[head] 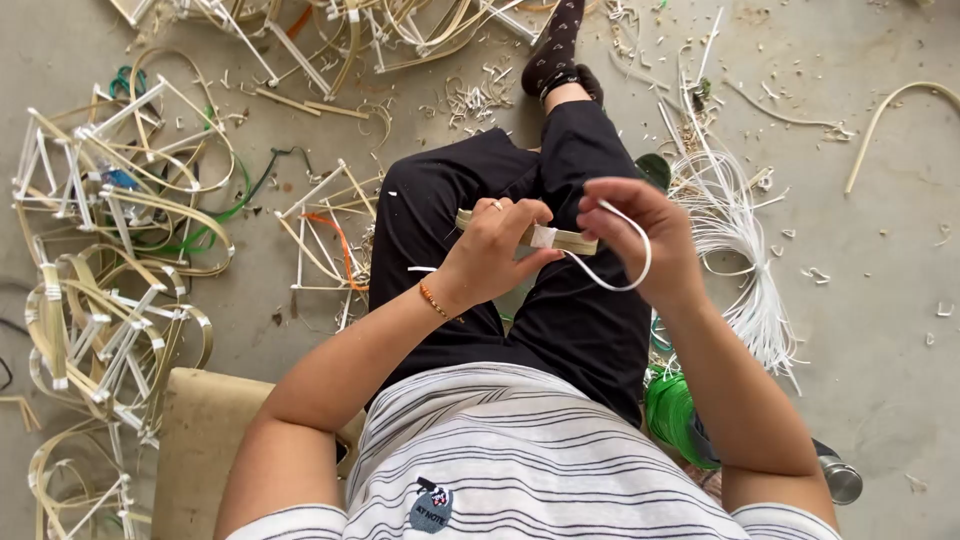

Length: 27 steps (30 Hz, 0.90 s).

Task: Assembling and binding small wooden or bamboo frames using white plastic strips and tape.

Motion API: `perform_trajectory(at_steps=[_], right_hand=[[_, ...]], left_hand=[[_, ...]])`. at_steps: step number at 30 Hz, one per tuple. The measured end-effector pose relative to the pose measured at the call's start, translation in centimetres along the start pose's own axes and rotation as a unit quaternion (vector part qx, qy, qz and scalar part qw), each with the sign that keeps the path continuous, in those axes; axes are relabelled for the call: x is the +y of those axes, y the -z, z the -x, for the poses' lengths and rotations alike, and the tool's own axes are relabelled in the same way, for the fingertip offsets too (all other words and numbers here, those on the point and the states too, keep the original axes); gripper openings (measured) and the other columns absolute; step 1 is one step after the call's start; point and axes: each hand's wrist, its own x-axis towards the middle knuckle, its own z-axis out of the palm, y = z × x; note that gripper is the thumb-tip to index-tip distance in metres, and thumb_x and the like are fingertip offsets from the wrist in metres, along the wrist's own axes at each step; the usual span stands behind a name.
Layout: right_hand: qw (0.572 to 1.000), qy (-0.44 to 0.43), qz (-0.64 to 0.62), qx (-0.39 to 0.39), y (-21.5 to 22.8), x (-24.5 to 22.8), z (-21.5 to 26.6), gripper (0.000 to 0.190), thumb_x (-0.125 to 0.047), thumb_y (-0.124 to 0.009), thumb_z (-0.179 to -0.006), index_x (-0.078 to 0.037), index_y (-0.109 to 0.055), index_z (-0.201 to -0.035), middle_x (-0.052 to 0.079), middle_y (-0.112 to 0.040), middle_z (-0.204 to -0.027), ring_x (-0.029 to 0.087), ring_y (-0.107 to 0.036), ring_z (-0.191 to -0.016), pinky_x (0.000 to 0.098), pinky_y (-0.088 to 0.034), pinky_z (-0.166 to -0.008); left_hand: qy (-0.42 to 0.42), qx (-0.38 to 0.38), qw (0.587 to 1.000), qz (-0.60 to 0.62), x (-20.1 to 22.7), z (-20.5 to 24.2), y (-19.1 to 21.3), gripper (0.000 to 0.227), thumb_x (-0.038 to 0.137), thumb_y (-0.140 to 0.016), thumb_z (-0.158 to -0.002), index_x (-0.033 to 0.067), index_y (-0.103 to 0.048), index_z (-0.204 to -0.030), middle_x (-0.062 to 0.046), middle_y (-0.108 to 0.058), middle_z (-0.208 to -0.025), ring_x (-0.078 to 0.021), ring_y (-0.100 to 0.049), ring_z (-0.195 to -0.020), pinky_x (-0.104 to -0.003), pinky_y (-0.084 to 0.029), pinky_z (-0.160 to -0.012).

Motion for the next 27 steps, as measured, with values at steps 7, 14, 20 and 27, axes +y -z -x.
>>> perform_trajectory(at_steps=[7,14,20,27], right_hand=[[0.983,0.047,0.168,-0.059,-0.9,1.3,-0.6,0.012,-0.006,-0.064,-0.109,0.001,-0.072,-0.114,0.004,-0.069,-0.109,0.007,-0.064,-0.087,0.0226,-0.052,-0.076],[0.972,-0.019,0.224,-0.064,-2.5,-0.6,-1.7,0.010,-0.006,-0.069,-0.097,-0.002,-0.067,-0.106,0.002,-0.070,-0.095,0.006,-0.069,-0.085,0.0216,-0.057,-0.075],[0.964,-0.041,0.245,-0.094,-2.4,-1.0,-2.4,0.013,-0.005,-0.071,-0.095,-0.001,-0.066,-0.106,0.002,-0.070,-0.090,0.006,-0.069,-0.082,0.0220,-0.057,-0.072],[0.969,-0.048,0.229,-0.083,-2.6,-0.7,-2.4,0.019,-0.007,-0.075,-0.091,-0.002,-0.064,-0.106,0.001,-0.066,-0.082,0.004,-0.064,-0.074,0.0217,-0.053,-0.066]], left_hand=[[0.008,-0.005,1.000,0.011,0.1,0.3,-0.1,0.053,0.035,-0.083,-0.089,0.0104,-0.049,-0.121,0.000,-0.060,-0.090,-0.0172,-0.060,-0.079,-0.037,-0.039,-0.089],[0.018,0.008,1.000,0.009,0.5,0.0,-0.1,0.052,0.034,-0.086,-0.088,0.0115,-0.048,-0.116,0.001,-0.060,-0.086,-0.0170,-0.061,-0.077,-0.036,-0.038,-0.084],[0.028,0.016,0.999,0.019,0.6,0.0,-0.1,0.054,0.035,-0.087,-0.086,0.0114,-0.048,-0.115,0.002,-0.061,-0.084,-0.0154,-0.062,-0.075,-0.035,-0.037,-0.083],[0.033,0.019,0.999,0.019,0.7,-0.1,-0.1,0.054,0.035,-0.087,-0.086,0.0116,-0.047,-0.114,0.002,-0.057,-0.081,-0.0156,-0.060,-0.071,-0.034,-0.036,-0.082]])
